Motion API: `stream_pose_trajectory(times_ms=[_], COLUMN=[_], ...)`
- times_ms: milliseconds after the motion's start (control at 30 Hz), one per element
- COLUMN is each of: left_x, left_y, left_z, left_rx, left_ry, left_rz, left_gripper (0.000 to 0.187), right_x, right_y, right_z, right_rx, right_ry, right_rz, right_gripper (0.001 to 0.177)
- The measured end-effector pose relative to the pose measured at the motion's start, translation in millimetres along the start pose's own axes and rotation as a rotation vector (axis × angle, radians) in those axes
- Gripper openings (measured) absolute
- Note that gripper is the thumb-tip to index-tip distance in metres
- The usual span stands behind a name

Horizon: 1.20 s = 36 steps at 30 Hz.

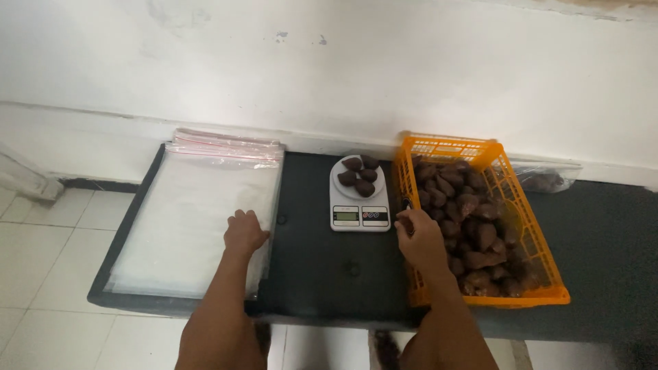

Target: The person places individual pieces of dried fruit onto a digital scale one at a time, removes them, and then places a plastic bag onto the scale. They then fold the top of the plastic bag multiple times while holding it.

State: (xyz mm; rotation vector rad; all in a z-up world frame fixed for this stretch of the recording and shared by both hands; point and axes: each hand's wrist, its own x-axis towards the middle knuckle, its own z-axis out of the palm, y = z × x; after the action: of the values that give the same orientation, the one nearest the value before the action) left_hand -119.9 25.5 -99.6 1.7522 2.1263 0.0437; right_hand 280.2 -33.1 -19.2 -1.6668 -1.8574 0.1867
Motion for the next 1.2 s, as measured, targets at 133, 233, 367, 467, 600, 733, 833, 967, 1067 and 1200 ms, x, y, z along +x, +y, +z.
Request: stream_pose_trajectory(times_ms=[133,233,367,467,600,733,833,967,1067,1200], left_x=[35,36,24,24,28,26,20,8,-3,-12], left_y=[-17,-15,-9,-9,-15,-20,-21,-19,-13,-10], left_z=[43,41,17,7,7,6,-4,-21,-35,-39], left_rx=[-0.005,-0.095,-0.216,-0.253,-0.249,-0.257,-0.297,-0.325,-0.368,-0.382], left_ry=[0.022,0.034,0.056,0.083,0.109,0.116,0.123,0.163,0.174,0.184], left_rz=[0.021,-0.007,-0.072,-0.102,-0.115,-0.119,-0.126,-0.153,-0.117,-0.047], left_gripper=[0.045,0.027,0.022,0.025,0.027,0.018,0.017,0.019,0.02,0.023], right_x=[4,3,5,5,4,5,6,5,3,4], right_y=[-1,-5,-5,-1,1,3,-1,-11,-7,-6], right_z=[0,-2,-2,1,4,2,-1,-8,-5,-5], right_rx=[0.056,0.078,0.085,0.083,0.01,0.047,0.087,0.109,0.112,0.118], right_ry=[-0.006,-0.018,-0.018,-0.004,0.003,-0.03,-0.035,-0.055,-0.048,-0.041], right_rz=[-0.007,0.048,0.027,0.013,-0.022,0.014,0.024,0.063,0.041,0.023], right_gripper=[0.01,0.011,0.01,0.009,0.009,0.01,0.01,0.01,0.011,0.011])
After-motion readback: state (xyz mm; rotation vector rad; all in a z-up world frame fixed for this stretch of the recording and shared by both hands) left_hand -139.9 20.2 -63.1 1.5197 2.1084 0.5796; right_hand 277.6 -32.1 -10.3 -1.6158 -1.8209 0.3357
